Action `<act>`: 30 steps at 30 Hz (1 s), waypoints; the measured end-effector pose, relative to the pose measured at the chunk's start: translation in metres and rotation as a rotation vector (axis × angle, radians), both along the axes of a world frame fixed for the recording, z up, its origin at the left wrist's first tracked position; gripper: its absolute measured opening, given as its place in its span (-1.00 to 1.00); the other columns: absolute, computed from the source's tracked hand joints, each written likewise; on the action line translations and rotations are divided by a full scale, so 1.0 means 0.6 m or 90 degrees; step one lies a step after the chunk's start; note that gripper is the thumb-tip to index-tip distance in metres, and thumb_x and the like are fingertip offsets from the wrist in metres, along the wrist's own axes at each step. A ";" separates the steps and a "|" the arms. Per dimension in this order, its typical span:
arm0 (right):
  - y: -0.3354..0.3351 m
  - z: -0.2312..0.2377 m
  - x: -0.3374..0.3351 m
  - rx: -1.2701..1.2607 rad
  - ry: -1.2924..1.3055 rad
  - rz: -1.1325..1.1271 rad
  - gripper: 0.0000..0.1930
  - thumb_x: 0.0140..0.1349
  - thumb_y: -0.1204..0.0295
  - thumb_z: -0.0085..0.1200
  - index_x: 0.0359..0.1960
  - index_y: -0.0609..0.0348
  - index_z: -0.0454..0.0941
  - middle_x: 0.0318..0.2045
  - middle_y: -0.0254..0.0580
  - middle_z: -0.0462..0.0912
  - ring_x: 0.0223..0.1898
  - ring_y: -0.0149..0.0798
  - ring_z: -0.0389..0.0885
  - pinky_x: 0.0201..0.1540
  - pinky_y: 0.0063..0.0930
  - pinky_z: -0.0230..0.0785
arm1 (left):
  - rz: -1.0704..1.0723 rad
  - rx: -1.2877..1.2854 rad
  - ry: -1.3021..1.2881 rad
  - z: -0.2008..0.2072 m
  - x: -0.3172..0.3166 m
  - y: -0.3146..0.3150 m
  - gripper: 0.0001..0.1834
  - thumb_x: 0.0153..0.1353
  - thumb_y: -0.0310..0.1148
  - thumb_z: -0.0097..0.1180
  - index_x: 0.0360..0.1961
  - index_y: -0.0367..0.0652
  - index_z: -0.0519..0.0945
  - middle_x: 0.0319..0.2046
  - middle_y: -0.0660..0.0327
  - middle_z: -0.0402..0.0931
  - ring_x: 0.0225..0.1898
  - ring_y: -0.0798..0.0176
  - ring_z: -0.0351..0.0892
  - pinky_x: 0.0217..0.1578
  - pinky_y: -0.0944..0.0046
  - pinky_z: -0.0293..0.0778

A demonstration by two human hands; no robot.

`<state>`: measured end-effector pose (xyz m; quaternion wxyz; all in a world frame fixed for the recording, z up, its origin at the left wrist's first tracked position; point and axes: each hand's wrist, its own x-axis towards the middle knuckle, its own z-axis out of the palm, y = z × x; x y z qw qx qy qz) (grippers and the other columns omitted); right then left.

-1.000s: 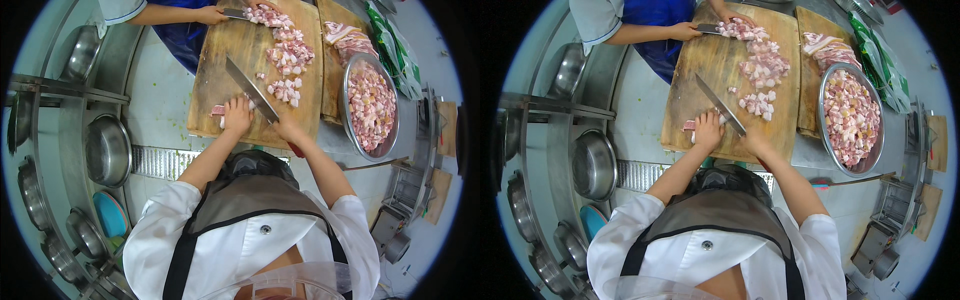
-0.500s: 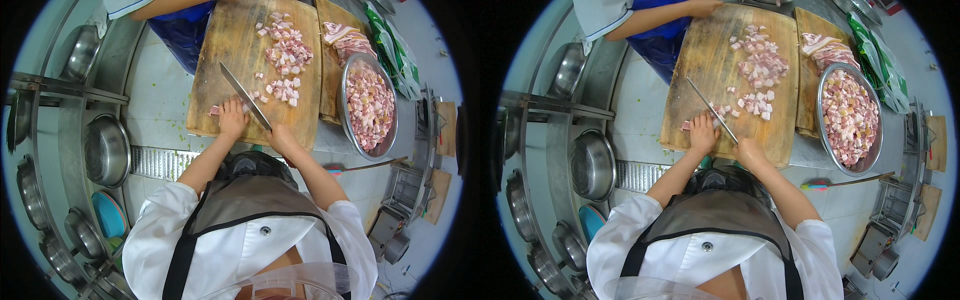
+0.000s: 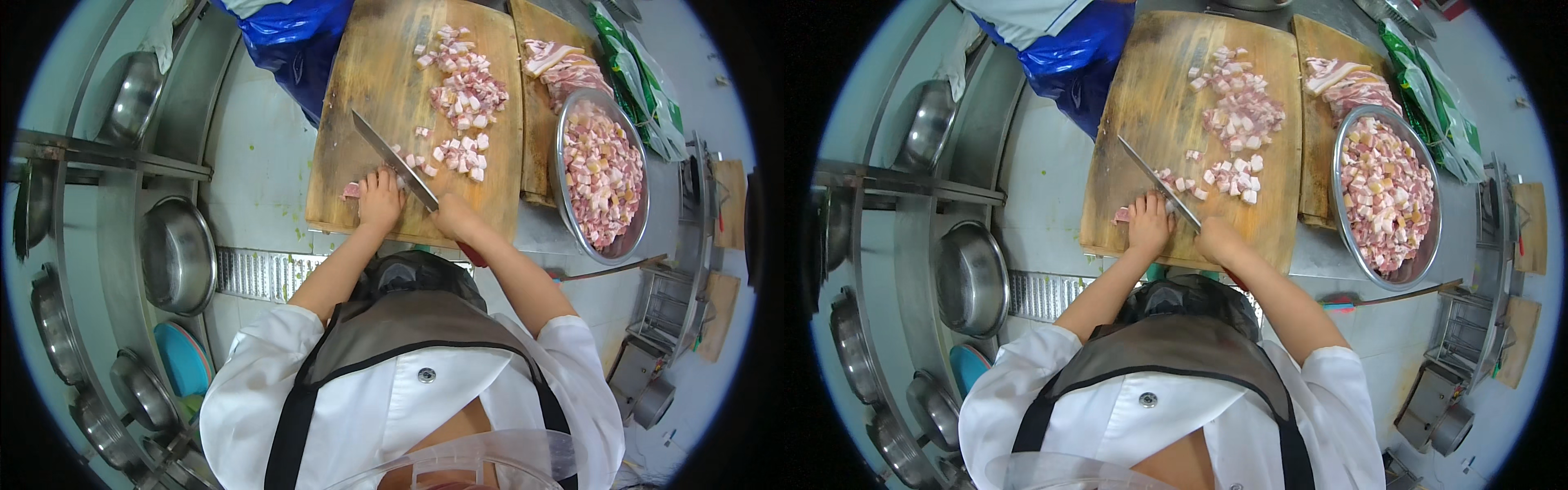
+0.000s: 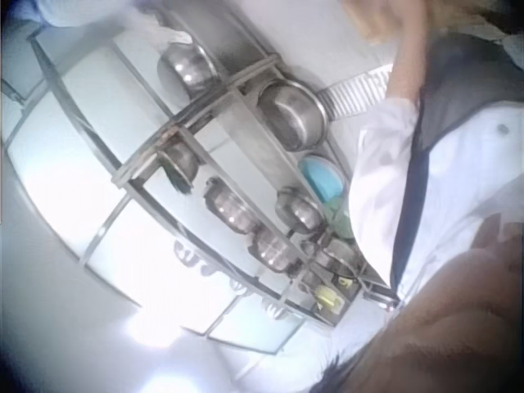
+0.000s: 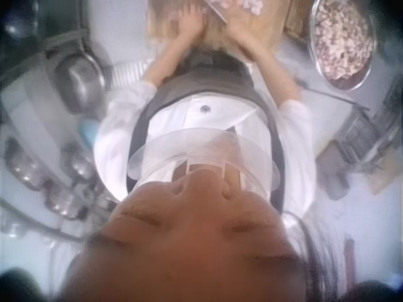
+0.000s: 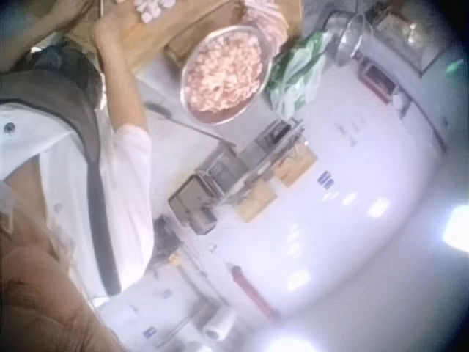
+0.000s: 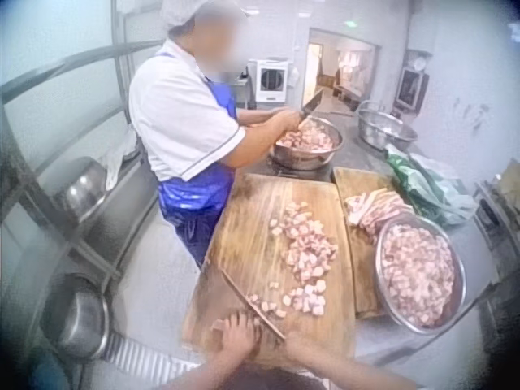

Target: The person uses a cleaver to slice a slab of pork belly into small cubes on a wooden cutting board. The diced meat is periodically gathered and placed into a large metal bowl. Another person works alongside at a separate station.

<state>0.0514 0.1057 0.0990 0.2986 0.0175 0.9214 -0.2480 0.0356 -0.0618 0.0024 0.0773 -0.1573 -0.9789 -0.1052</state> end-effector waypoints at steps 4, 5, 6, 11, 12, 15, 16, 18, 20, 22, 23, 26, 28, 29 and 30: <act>0.027 0.029 0.007 -0.152 0.027 -0.086 -0.71 0.05 0.45 -0.02 -0.21 0.40 0.48 -0.53 0.16 0.57 -0.52 0.07 0.58 -0.42 -0.18 0.45 | 0.000 0.039 -0.022 0.013 -0.001 -0.009 -0.36 -0.10 -0.26 0.14 0.05 -0.33 0.35 -0.13 0.03 0.34 -0.09 0.01 0.30 -0.10 0.08 0.24; 0.041 0.022 0.016 -0.197 0.015 -0.153 -0.75 0.07 0.48 -0.06 -0.24 0.39 0.47 -0.59 0.04 0.51 -0.59 -0.08 0.51 -0.51 -0.26 0.40 | -0.010 0.052 -0.021 0.006 -0.005 -0.011 -0.35 -0.10 -0.27 0.13 0.06 -0.34 0.33 -0.15 0.03 0.33 -0.09 0.01 0.30 -0.09 0.07 0.25; 0.057 0.007 0.028 -0.243 0.004 -0.221 -0.79 0.09 0.50 -0.09 -0.26 0.37 0.46 -0.64 -0.09 0.46 -0.67 -0.23 0.45 -0.59 -0.34 0.35 | -0.020 0.065 -0.020 -0.002 -0.010 -0.013 -0.34 -0.10 -0.29 0.13 0.08 -0.34 0.32 -0.16 0.03 0.33 -0.10 0.00 0.31 -0.08 0.06 0.25; 0.095 -0.004 0.036 -0.306 -0.014 -0.347 -0.86 0.11 0.53 -0.12 -0.36 0.35 0.44 -0.70 -0.20 0.42 -0.73 -0.32 0.42 -0.69 -0.38 0.32 | -0.051 0.169 0.005 -0.005 -0.036 0.017 -0.28 -0.05 -0.25 0.15 0.13 -0.37 0.24 -0.12 0.01 0.32 -0.06 -0.04 0.31 -0.02 0.01 0.24; 0.097 -0.009 0.038 -0.294 -0.013 -0.343 -0.86 0.11 0.52 -0.12 -0.36 0.35 0.44 -0.70 -0.20 0.42 -0.74 -0.32 0.42 -0.69 -0.38 0.32 | -0.059 0.173 0.004 0.000 -0.046 0.037 -0.26 -0.04 -0.22 0.15 0.14 -0.37 0.22 -0.09 0.00 0.32 -0.03 -0.04 0.30 0.00 0.00 0.22; 0.093 -0.003 0.038 -0.267 -0.009 -0.330 -0.86 0.12 0.52 -0.12 -0.37 0.35 0.44 -0.69 -0.18 0.43 -0.74 -0.32 0.42 -0.69 -0.38 0.32 | -0.054 0.116 0.094 -0.010 -0.048 0.057 -0.22 -0.01 -0.14 0.17 0.17 -0.35 0.20 -0.01 0.00 0.30 0.05 -0.04 0.26 0.05 -0.02 0.17; 0.094 -0.007 0.038 -0.265 -0.009 -0.328 -0.87 0.12 0.52 -0.12 -0.38 0.35 0.44 -0.70 -0.18 0.43 -0.74 -0.31 0.42 -0.69 -0.38 0.32 | -0.051 0.086 0.140 -0.008 -0.049 0.061 -0.21 0.00 -0.11 0.17 0.18 -0.35 0.20 0.02 0.00 0.29 0.07 -0.03 0.24 0.07 -0.02 0.15; 0.096 -0.006 0.038 -0.266 -0.010 -0.324 -0.87 0.12 0.53 -0.13 -0.38 0.35 0.43 -0.71 -0.21 0.42 -0.75 -0.34 0.41 -0.69 -0.40 0.31 | -0.030 0.061 0.100 -0.003 -0.039 0.053 -0.17 0.00 -0.05 0.17 0.19 -0.35 0.19 0.06 -0.02 0.25 0.10 -0.02 0.22 0.11 -0.04 0.10; 0.089 0.005 0.038 -0.276 -0.016 -0.318 -0.89 0.12 0.56 -0.16 -0.37 0.34 0.40 -0.72 -0.28 0.38 -0.76 -0.40 0.37 -0.69 -0.44 0.28 | -0.027 0.042 0.056 0.002 -0.030 0.036 -0.15 -0.01 -0.02 0.17 0.19 -0.35 0.20 0.08 -0.02 0.24 0.11 -0.01 0.22 0.12 -0.04 0.09; 0.083 0.010 0.039 -0.270 0.000 -0.307 -0.87 0.13 0.54 -0.14 -0.34 0.34 0.42 -0.72 -0.26 0.40 -0.75 -0.38 0.39 -0.68 -0.42 0.30 | -0.041 0.038 0.008 0.006 -0.023 0.025 -0.16 -0.03 -0.03 0.18 0.18 -0.35 0.23 0.07 0.01 0.26 0.09 0.00 0.23 0.11 -0.03 0.09; 0.080 0.011 0.040 -0.266 0.007 -0.302 -0.86 0.14 0.53 -0.13 -0.33 0.34 0.43 -0.72 -0.25 0.41 -0.75 -0.36 0.41 -0.67 -0.41 0.30 | -0.027 0.040 -0.044 0.009 -0.020 0.026 -0.18 -0.03 -0.04 0.19 0.17 -0.34 0.24 0.07 0.01 0.26 0.09 0.00 0.23 0.12 -0.02 0.09; 0.076 0.004 0.050 -0.165 0.100 -0.210 -0.83 0.15 0.49 -0.09 -0.28 0.33 0.45 -0.71 -0.17 0.46 -0.74 -0.30 0.46 -0.64 -0.36 0.33 | 0.000 0.049 -0.136 0.016 -0.016 0.031 -0.22 -0.03 -0.06 0.19 0.15 -0.34 0.27 0.06 0.04 0.27 0.08 0.01 0.23 0.11 -0.01 0.10; 0.077 -0.007 0.059 -0.118 0.167 -0.165 -0.81 0.15 0.46 -0.07 -0.25 0.32 0.46 -0.69 -0.11 0.49 -0.71 -0.28 0.48 -0.62 -0.34 0.33 | -0.002 0.055 -0.114 0.020 -0.014 0.030 -0.24 -0.03 -0.08 0.18 0.13 -0.33 0.29 0.05 0.05 0.28 0.08 0.02 0.23 0.09 0.01 0.12; 0.076 -0.009 0.062 -0.095 0.201 -0.142 -0.80 0.15 0.45 -0.06 -0.24 0.31 0.47 -0.69 -0.08 0.50 -0.70 -0.27 0.50 -0.61 -0.32 0.34 | 0.003 0.060 -0.059 0.022 -0.012 0.031 -0.25 -0.02 -0.10 0.18 0.13 -0.33 0.29 0.05 0.05 0.28 0.07 0.03 0.24 0.08 0.01 0.13; 0.076 -0.009 0.065 -0.100 0.202 -0.142 -0.80 0.15 0.45 -0.06 -0.25 0.31 0.47 -0.68 -0.04 0.51 -0.68 -0.22 0.51 -0.59 -0.31 0.34 | 0.007 0.063 -0.005 0.023 -0.011 0.031 -0.27 -0.02 -0.11 0.17 0.13 -0.33 0.29 0.05 0.06 0.28 0.07 0.04 0.24 0.06 0.02 0.14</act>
